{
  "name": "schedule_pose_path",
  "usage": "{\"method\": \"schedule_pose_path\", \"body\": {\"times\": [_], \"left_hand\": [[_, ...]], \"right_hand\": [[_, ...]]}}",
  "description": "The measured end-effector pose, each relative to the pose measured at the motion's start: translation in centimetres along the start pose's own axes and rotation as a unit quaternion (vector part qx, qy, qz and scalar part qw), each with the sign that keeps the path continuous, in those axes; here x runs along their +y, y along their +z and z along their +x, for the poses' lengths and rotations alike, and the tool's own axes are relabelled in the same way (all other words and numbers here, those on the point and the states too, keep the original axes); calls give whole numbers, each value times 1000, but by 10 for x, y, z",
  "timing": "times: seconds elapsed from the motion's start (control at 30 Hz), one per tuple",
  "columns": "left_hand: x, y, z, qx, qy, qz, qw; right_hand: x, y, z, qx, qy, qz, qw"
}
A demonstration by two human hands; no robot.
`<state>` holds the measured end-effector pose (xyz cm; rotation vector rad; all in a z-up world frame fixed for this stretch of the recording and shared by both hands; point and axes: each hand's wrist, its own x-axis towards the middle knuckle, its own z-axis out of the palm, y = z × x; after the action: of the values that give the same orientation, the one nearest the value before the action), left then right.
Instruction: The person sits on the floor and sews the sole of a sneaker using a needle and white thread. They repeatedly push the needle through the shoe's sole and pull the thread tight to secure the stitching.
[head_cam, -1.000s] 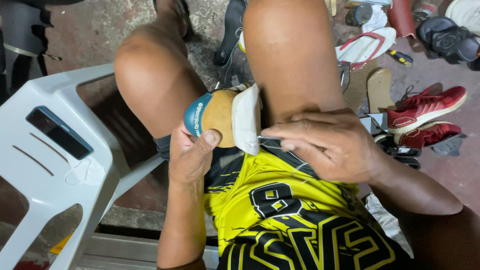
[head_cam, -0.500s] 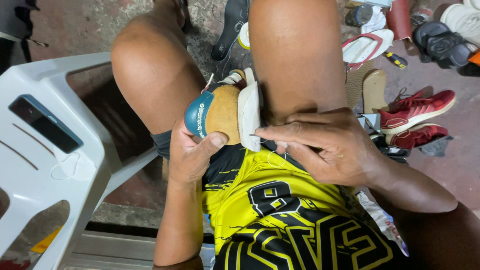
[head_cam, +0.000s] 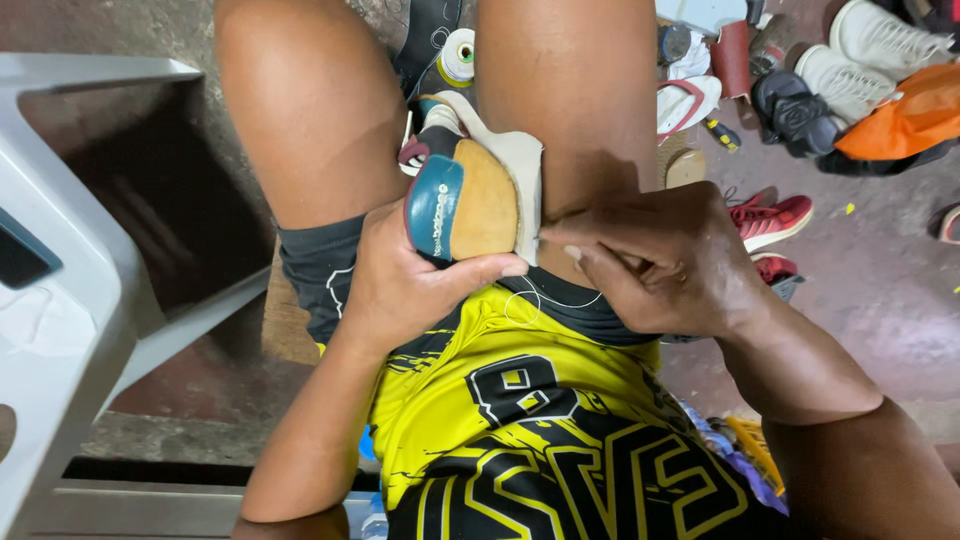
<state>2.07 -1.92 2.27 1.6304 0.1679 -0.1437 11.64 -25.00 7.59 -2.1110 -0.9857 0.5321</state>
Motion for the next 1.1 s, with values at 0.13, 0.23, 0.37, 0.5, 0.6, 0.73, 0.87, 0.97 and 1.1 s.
{"method": "schedule_pose_path", "body": {"times": [0.13, 0.23, 0.37, 0.5, 0.6, 0.73, 0.87, 0.97, 1.1], "left_hand": [[2, 4, 1, 18, 41, 29, 999], [-2, 1, 2, 21, 69, 67, 995], [-5, -1, 1, 18, 76, 113, 991], [-7, -2, 3, 28, 94, 134, 986], [-6, 0, 0, 32, 108, 123, 986], [-7, 3, 0, 43, 116, 124, 984], [-7, 3, 1, 40, 125, 136, 982], [-6, 5, 3, 31, 119, 148, 981], [-5, 3, 9, 13, 115, 141, 983]], "right_hand": [[3, -4, 3, -8, -36, -57, 998], [4, -4, 6, -2, -99, -107, 989], [4, -7, 12, -16, -134, -163, 977], [-3, -8, 6, -23, -109, -160, 981], [-4, -9, 1, -32, -91, -180, 979], [-9, -9, -6, -29, -71, -201, 977], [-12, -9, -3, -25, -71, -190, 979], [-15, -12, -1, -51, -73, -214, 973], [-15, -12, 6, -72, -76, -220, 970]]}}
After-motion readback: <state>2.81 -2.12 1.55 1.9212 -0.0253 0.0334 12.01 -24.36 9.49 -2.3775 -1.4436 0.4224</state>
